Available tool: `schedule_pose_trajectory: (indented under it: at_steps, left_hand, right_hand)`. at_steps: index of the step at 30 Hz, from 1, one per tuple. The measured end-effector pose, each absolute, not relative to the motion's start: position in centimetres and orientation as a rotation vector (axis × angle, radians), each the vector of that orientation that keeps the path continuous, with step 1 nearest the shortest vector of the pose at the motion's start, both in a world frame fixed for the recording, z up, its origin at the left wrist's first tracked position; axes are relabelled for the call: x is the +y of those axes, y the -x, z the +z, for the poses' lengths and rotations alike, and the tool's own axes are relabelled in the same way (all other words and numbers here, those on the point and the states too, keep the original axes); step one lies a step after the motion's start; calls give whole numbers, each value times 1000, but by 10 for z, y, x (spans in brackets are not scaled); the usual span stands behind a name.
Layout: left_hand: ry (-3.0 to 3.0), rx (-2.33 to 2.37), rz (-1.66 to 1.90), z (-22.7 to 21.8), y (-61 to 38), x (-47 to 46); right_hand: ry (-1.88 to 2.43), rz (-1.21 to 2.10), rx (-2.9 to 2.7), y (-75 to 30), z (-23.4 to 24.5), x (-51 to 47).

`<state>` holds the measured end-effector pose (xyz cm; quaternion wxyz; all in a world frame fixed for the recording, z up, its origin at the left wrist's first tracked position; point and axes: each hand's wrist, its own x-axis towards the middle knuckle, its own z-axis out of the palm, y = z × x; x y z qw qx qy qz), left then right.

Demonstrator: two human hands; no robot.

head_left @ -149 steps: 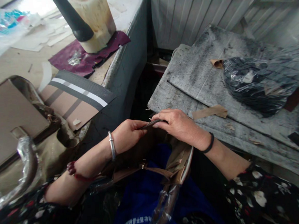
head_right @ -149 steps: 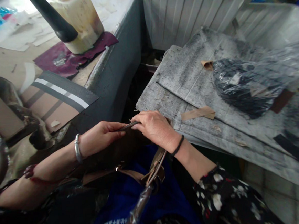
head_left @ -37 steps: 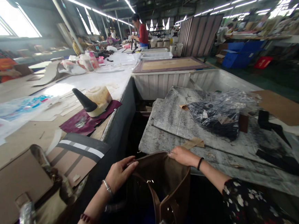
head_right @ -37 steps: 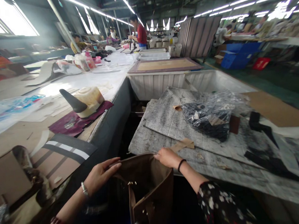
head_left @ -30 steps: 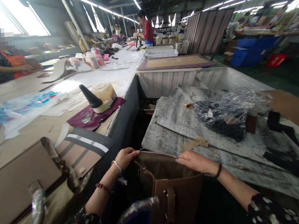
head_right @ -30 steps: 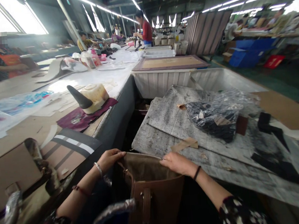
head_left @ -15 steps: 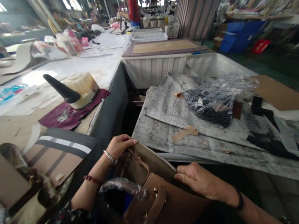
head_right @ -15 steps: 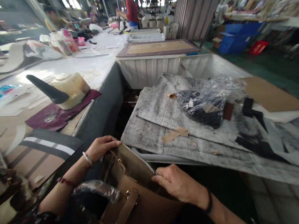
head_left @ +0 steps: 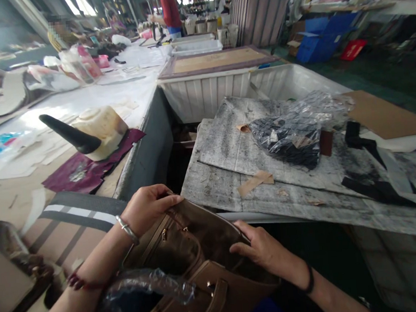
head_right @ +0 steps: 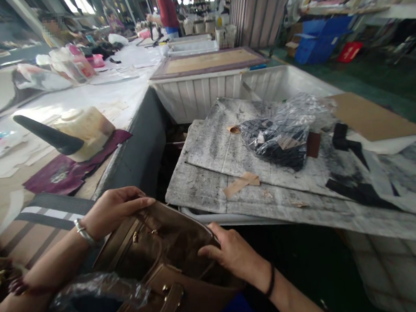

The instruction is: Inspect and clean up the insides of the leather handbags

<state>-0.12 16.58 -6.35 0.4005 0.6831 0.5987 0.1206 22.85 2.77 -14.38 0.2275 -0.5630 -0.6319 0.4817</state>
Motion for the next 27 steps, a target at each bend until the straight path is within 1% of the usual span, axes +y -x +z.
schedule_pose_trajectory:
  at_steps: [5, 8, 10, 12, 14, 16, 18, 20, 21, 23, 27]
  left_hand:
    - [-1721, 1521, 201, -55, 4, 150]
    - [-1707, 1516, 180, -54, 10, 146]
    - [-1685, 1487, 197, -54, 16, 146]
    - [-1734, 1480, 184, -55, 21, 146]
    - [-1920, 1544, 190, -55, 24, 145]
    - [-2253, 1556, 272, -55, 22, 139]
    - [-2619, 1343, 333, -54, 15, 130]
    - [-2818, 976, 226, -54, 8, 118]
    - [-2829, 848, 128, -55, 4, 113]
    - [-2764, 771, -30, -59, -1, 107]
    - [-2657, 892, -111, -70, 1, 111]
  right_hand:
    - [1718, 1148, -1851, -223, -143, 44]
    - [1690, 1096, -1880, -218, -142, 47]
    - [1581, 1146, -1860, -215, -140, 45]
    - [1463, 1289, -1811, -212, -136, 41]
    - [1364, 1460, -1768, -210, -131, 37]
    - [1291, 1573, -1760, -207, -125, 35]
    - [1252, 1611, -1772, -204, -122, 35]
    - [1209, 1645, -1772, -202, -120, 36]
    - [1187, 1669, -1767, -201, -120, 37]
    - [1192, 1696, -1762, -200, -119, 38]
    - [1399, 1553, -1814, -198, -119, 40]
